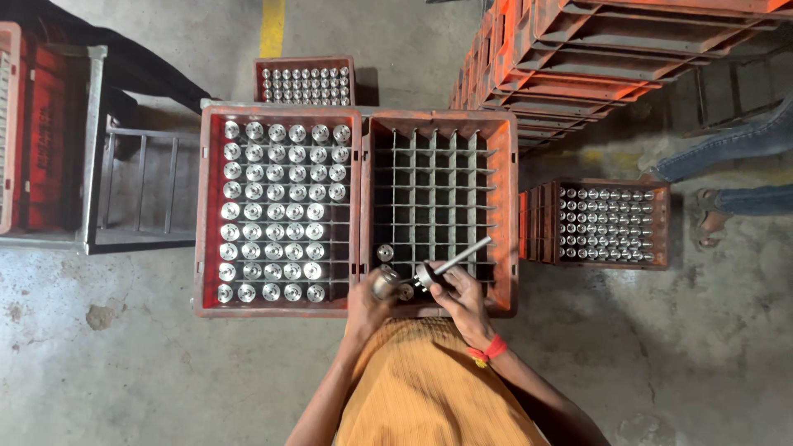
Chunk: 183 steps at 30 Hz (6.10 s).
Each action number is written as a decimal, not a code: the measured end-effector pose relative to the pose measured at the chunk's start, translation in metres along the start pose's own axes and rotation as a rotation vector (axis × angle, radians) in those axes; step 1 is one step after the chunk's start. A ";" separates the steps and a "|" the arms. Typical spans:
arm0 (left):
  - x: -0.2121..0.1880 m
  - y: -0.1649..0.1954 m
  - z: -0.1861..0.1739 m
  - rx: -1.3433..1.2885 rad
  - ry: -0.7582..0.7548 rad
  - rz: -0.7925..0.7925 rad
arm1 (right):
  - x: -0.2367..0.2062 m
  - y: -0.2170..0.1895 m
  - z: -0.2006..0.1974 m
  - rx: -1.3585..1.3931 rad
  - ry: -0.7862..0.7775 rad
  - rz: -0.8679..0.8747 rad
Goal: The person picks small machined metal parts one at a time from a divided plastic crate and fits them onto a rod-shaped holder, then places the assembled pieces into an adjacent crate section. Midway, the person carries a full crate of parts across the factory floor and resumes fitting parts onto the holder.
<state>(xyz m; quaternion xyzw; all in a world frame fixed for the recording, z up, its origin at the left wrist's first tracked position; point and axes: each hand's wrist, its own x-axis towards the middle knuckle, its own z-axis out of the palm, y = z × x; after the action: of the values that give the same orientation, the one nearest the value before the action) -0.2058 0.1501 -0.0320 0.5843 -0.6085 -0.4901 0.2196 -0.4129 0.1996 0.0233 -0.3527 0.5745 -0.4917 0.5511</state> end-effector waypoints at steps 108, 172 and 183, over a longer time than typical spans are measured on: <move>0.045 0.013 -0.044 0.303 0.135 0.563 | -0.039 0.074 -0.068 0.203 0.394 0.060; -0.015 0.078 -0.009 0.070 -0.184 0.001 | -0.010 -0.024 0.005 0.077 -0.094 -0.134; -0.017 0.056 0.007 0.102 -0.435 0.108 | -0.012 0.036 -0.046 0.000 -0.177 -0.101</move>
<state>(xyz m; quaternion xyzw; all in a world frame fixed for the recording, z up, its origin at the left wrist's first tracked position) -0.2353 0.1589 0.0181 0.4417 -0.6959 -0.5606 0.0791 -0.4516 0.2286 -0.0121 -0.4233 0.5050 -0.4860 0.5741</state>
